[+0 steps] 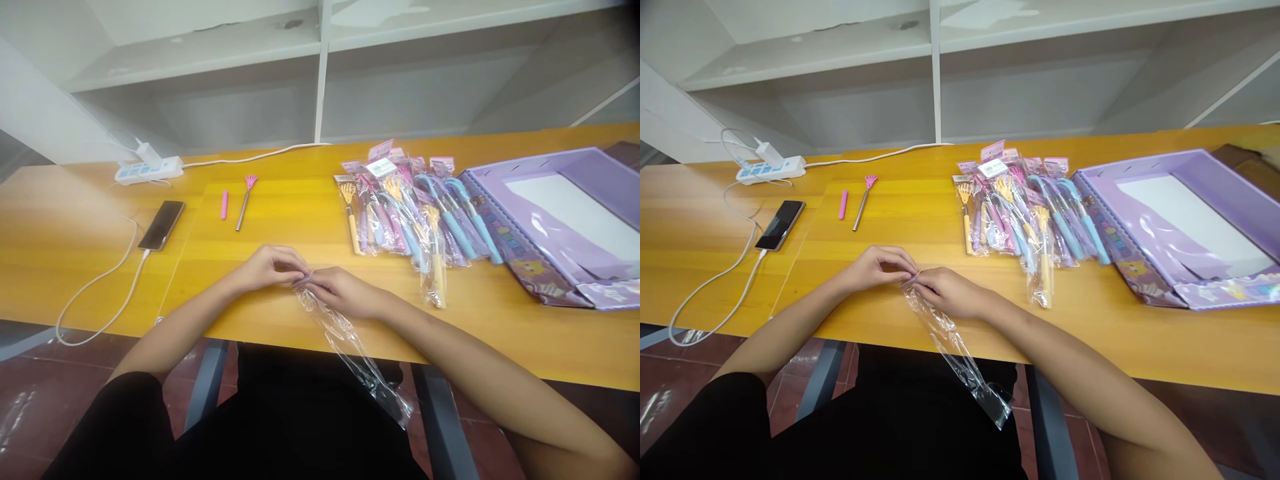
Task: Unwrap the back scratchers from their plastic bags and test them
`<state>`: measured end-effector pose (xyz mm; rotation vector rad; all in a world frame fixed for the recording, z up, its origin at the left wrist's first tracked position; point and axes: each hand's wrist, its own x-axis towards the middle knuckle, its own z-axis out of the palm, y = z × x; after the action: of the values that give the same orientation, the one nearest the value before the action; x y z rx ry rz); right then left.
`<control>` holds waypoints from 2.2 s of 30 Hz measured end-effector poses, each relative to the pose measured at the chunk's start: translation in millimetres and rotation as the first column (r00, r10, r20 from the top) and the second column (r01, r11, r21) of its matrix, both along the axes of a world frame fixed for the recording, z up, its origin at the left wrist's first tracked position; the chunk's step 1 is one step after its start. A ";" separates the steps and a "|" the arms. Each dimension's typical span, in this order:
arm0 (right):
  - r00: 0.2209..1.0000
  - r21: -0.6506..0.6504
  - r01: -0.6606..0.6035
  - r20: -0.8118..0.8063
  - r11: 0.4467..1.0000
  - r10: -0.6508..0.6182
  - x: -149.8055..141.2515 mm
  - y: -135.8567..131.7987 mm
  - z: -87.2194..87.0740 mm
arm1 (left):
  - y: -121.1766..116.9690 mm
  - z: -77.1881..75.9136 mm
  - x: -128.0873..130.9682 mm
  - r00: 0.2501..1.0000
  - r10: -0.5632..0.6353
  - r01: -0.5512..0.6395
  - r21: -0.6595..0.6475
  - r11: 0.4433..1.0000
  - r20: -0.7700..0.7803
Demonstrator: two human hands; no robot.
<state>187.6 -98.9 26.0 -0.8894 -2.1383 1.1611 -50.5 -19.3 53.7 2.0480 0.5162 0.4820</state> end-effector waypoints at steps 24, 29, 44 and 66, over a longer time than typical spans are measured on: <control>0.997 0.039 -0.039 0.071 0.998 0.036 -1.1 4.3 0.5 | -2.5 1.3 1.7 0.999 -0.023 0.027 0.111 0.993 -0.039; 0.996 0.048 -0.041 0.081 0.998 0.037 -1.9 4.8 0.2 | -3.3 4.9 -2.0 0.998 -0.031 0.042 0.177 0.983 -0.060; 0.983 0.148 -0.044 0.185 0.988 0.016 -6.5 2.3 -4.5 | -11.5 4.1 5.3 0.995 -0.036 0.057 0.250 0.967 -0.088; 0.992 0.013 -0.025 0.122 1.000 0.024 3.9 6.6 10.3 | 0.1 -2.4 -4.1 0.934 0.345 -0.291 0.354 0.889 -0.096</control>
<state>191.5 -92.3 36.3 -0.9521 -2.2581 1.1276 -54.6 -19.2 51.3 2.3499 0.9313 0.6421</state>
